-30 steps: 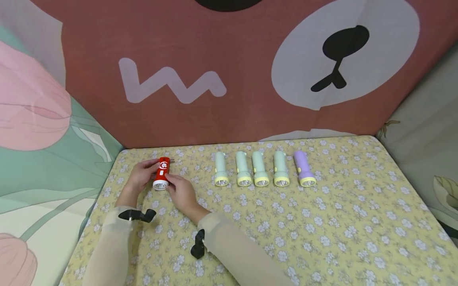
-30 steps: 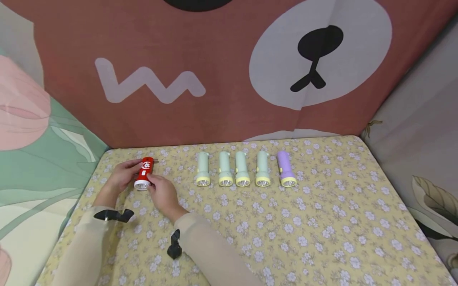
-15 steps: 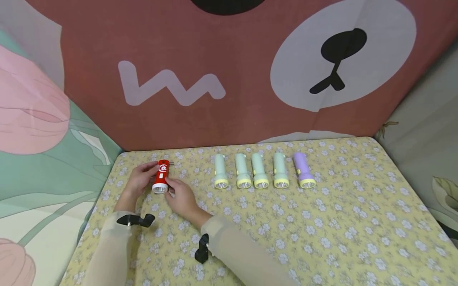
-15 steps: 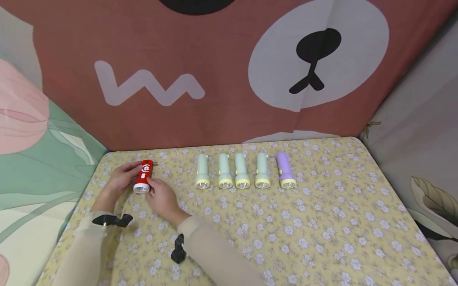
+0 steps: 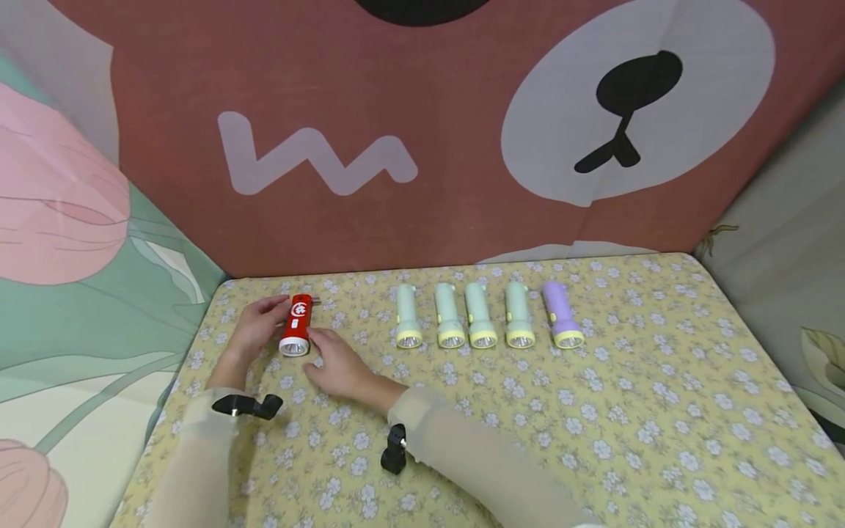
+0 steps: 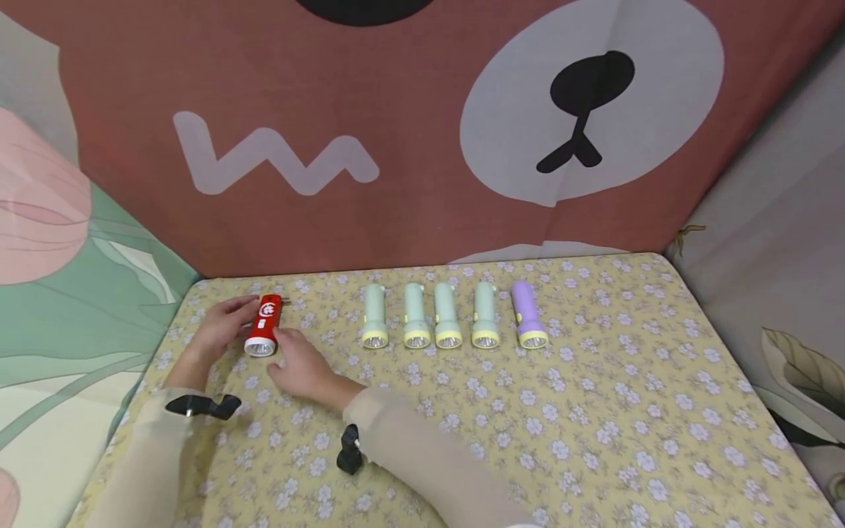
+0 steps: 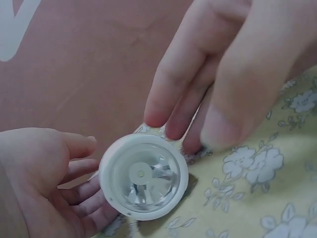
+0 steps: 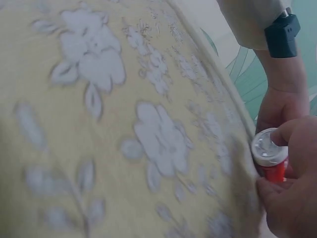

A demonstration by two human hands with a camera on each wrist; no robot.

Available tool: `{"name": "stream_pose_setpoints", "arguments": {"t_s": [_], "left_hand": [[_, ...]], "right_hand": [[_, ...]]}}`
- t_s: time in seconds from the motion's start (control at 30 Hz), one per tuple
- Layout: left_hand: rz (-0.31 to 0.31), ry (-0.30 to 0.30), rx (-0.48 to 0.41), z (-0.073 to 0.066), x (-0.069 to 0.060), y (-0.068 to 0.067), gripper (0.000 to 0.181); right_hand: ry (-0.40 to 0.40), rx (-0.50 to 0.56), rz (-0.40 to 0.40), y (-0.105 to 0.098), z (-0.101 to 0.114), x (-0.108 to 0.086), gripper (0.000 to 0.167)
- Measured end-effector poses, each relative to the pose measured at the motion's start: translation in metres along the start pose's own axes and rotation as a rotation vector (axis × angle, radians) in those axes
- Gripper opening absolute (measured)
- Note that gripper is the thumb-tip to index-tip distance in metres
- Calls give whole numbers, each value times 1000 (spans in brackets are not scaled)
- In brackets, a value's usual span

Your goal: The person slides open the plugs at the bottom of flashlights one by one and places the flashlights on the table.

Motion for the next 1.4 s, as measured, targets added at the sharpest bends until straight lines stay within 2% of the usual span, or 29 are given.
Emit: {"name": "stream_pose_setpoints", "arguments": {"t_s": [0.2, 0.3, 0.53, 0.63, 0.9, 1.03, 1.2, 1.3, 1.4], "left_hand": [[-10, 76, 64, -14, -8, -11, 59], [-7, 140, 105, -24, -14, -14, 58], [45, 309, 252, -47, -36, -12, 56], [72, 361, 290, -55, -45, -8, 56], [142, 437, 323, -72, -61, 12, 62], [179, 455, 331, -75, -64, 25, 66], [216, 525, 314, -83, -68, 45, 67], [229, 549, 314, -89, -69, 58, 66], [241, 547, 322, -92, -68, 72, 66]], "right_hand": [[-12, -62, 79, -17, 8, -6, 68], [-26, -83, 111, -28, 14, -11, 70], [-56, -153, 164, -48, 23, -25, 75], [-81, -193, 175, -57, 27, -31, 77], [-102, -244, 179, -84, 27, -46, 81], [-79, -211, 154, -101, 22, -50, 81], [-28, -165, 110, -122, 11, -54, 82], [-7, -131, 67, -130, 2, -56, 83], [22, -89, -3, -138, -8, -57, 82]]}}
Point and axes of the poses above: each hand's wrist, its own x-axis towards the middle knuckle, its own y-axis out of the palm, z = x × y, the point moved 8 cm from there along x, towards the middle knuckle, and after that the axes turned 11 degrees about -z, right-handed, at the moved point
